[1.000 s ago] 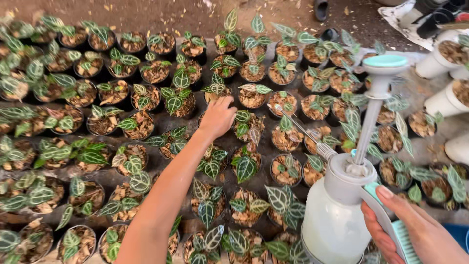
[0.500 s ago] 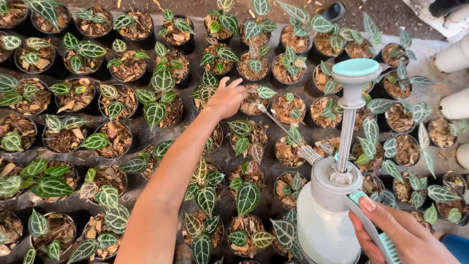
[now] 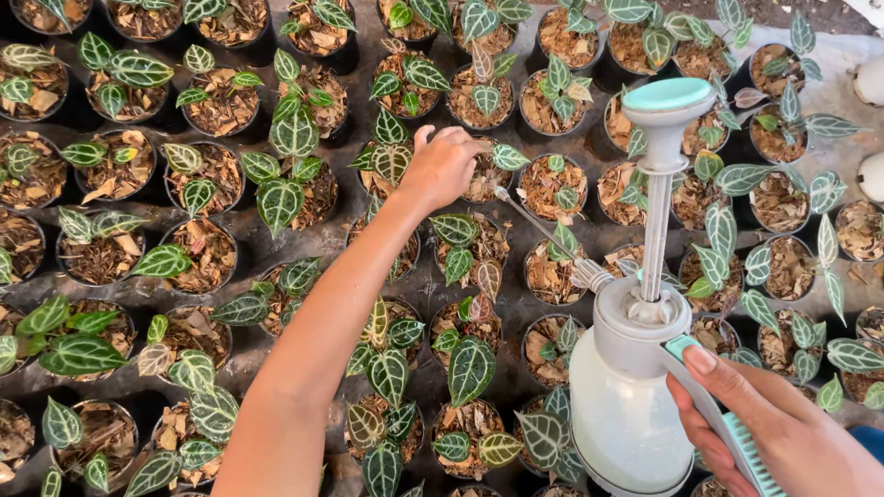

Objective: The person uses a handheld pump sprayer to mist a large collection of potted plants arranged on a wooden shelf. They systematically move along the rows, spraying each plant's leaves and soil surface.

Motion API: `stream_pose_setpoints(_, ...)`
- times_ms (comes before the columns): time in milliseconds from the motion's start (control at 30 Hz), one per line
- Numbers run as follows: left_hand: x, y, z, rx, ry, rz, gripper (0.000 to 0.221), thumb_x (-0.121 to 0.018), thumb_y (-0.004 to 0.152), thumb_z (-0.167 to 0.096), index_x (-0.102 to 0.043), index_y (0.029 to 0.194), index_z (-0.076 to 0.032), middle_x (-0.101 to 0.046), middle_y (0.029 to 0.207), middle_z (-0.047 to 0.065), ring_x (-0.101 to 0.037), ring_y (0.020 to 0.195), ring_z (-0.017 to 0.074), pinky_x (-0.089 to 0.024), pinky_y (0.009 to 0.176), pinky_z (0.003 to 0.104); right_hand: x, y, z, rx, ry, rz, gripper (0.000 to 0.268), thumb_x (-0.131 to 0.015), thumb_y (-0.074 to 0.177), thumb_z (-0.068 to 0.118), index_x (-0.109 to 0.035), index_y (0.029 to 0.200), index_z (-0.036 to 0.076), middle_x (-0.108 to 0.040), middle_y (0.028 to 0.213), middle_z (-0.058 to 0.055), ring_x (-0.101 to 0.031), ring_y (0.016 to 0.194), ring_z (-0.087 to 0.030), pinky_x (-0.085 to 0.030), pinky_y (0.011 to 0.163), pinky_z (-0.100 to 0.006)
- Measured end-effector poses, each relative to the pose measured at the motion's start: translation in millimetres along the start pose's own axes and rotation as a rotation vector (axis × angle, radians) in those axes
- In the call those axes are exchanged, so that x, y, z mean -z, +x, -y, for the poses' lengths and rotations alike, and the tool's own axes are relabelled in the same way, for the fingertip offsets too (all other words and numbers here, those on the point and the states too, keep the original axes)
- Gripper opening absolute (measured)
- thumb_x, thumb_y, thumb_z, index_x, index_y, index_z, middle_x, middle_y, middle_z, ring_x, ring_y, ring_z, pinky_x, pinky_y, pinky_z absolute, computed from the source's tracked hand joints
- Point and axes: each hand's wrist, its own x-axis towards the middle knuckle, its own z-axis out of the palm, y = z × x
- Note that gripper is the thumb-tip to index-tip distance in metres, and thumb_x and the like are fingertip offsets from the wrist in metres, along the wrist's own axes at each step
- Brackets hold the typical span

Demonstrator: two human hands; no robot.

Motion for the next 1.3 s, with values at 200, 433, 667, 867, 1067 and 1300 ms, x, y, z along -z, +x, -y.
stream_pose_setpoints(200,-21.4,11.2,-29.5,-0.166,0.346,-0.135,0.047,-0.071,0.081,-0.024,-0.064,0.12,0.002,-0.05,0.143,0.021,-0.027,0.148,0.0345,-0.018,0.115,0.066,14.2,4.2,-14.2,0.108,0.132,-0.011,0.059,-0.047,0.108,0.051,-0.053,0.108,-0.007,-0.038,0.058,-0.013,-0.042,0.044,-0.025,-0.037,0.037,-0.041)
stream_pose_setpoints(433,-49.1,24.6,-35.8,-0.062,0.484,-0.284,0.016,-0.072,0.092,-0.015,-0.071,0.106,-0.008,-0.053,0.147,0.012,-0.023,0.157,0.033,-0.019,0.123,0.066,7.3,-7.0,-19.7,0.199,0.088,-0.296,0.054,-0.054,0.109,0.039,-0.062,0.104,-0.014,-0.048,0.064,-0.018,-0.045,0.045,-0.026,-0.035,0.039,-0.04)
stream_pose_setpoints(667,-24.7,15.5,-3.3,0.009,0.115,-0.324,0.02,-0.071,0.096,-0.019,-0.074,0.099,0.0,-0.053,0.141,0.016,-0.03,0.151,0.033,-0.022,0.12,0.062,18.6,2.5,-18.9,0.201,0.12,-0.147,0.058,-0.045,0.108,0.049,-0.054,0.105,-0.008,-0.042,0.061,-0.015,-0.041,0.038,-0.024,-0.034,0.032,-0.04)
stream_pose_setpoints(867,3.7,36.9,33.5,-0.144,0.498,-0.057,0.016,-0.065,0.086,-0.002,-0.077,0.097,-0.001,-0.045,0.154,0.014,-0.026,0.153,0.0327,-0.023,0.12,0.058,16.0,-1.5,18.5,0.336,0.099,0.099,0.056,-0.036,0.11,0.051,-0.047,0.105,-0.003,-0.038,0.057,-0.012,-0.042,0.027,-0.024,-0.04,0.025,-0.04)
stream_pose_setpoints(1067,-8.7,61.8,45.8,-0.193,0.288,0.063,0.025,-0.063,0.086,-0.001,-0.073,0.108,-0.001,-0.042,0.157,0.012,-0.025,0.151,0.0303,-0.022,0.118,0.057,-9.2,-11.8,63.1,0.322,0.051,0.051,0.055,-0.036,0.109,0.051,-0.048,0.106,-0.002,-0.041,0.056,-0.012,-0.041,0.033,-0.022,-0.04,0.029,-0.039)
stream_pose_setpoints(1300,-28.9,89.8,64.1,0.089,-0.294,-0.141,0.037,-0.063,0.091,-0.01,-0.068,0.127,-0.004,-0.062,0.139,0.012,-0.05,0.136,0.0326,-0.039,0.11,0.052,-25.5,-7.9,95.7,0.235,-0.071,-0.007,0.057,-0.035,0.11,0.056,-0.049,0.104,0.001,-0.04,0.057,-0.011,-0.04,0.034,-0.022,-0.038,0.032,-0.039)
